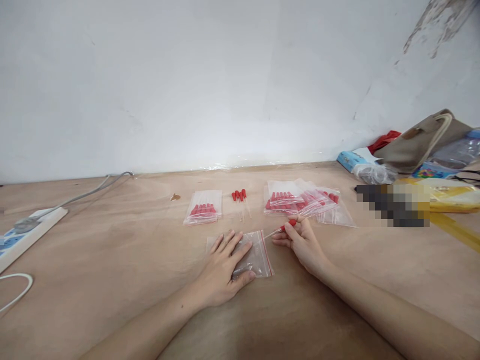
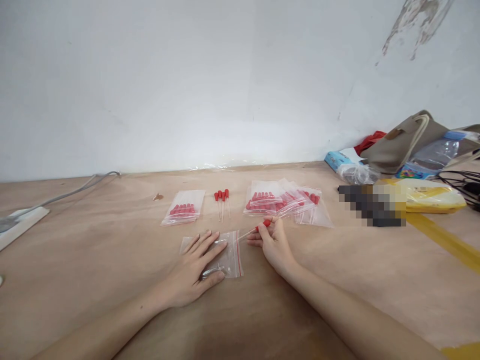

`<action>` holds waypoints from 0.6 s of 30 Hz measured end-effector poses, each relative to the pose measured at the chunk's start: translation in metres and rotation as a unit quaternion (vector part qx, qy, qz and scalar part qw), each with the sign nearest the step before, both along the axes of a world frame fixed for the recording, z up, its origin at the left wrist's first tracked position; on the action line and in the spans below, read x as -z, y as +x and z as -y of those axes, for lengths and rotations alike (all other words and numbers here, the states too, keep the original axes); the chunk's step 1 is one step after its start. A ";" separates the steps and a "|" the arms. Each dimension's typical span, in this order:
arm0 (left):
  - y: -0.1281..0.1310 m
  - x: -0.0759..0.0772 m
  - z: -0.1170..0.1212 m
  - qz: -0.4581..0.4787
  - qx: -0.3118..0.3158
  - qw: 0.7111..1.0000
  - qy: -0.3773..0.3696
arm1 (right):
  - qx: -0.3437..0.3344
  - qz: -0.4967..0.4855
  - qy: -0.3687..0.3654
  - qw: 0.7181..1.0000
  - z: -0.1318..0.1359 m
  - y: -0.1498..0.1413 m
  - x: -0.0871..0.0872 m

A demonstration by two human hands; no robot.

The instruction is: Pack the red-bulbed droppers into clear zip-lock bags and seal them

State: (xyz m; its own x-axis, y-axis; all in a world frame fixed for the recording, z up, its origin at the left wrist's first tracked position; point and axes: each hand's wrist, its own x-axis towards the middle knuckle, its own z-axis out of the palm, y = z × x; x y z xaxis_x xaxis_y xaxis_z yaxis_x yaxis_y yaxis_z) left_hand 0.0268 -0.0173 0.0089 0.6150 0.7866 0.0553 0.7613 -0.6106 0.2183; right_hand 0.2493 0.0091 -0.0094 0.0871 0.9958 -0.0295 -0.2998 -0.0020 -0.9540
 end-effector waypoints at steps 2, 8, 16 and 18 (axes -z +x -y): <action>0.000 0.000 0.000 0.004 0.000 1.000 0.000 | -0.054 -0.011 -0.028 0.998 0.003 0.000 -0.003; 0.002 -0.003 0.000 0.007 -0.005 1.000 -0.009 | -0.252 0.128 -0.013 0.959 0.007 0.006 -0.010; 0.004 -0.002 0.000 0.021 -0.009 1.000 -0.007 | -0.325 0.124 0.025 0.937 0.008 -0.004 -0.007; 0.005 -0.001 0.000 0.025 -0.005 1.000 -0.008 | -0.335 0.114 0.024 0.935 0.007 -0.007 -0.007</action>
State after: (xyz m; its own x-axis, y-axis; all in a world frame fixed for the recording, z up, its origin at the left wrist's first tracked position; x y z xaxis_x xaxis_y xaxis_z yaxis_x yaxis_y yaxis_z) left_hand 0.0318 -0.0178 0.0103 0.6034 0.7942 0.0720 0.7559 -0.5983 0.2659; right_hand 0.2427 0.0017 -0.0025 -0.5577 0.8291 -0.0393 -0.0359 -0.0714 -0.9968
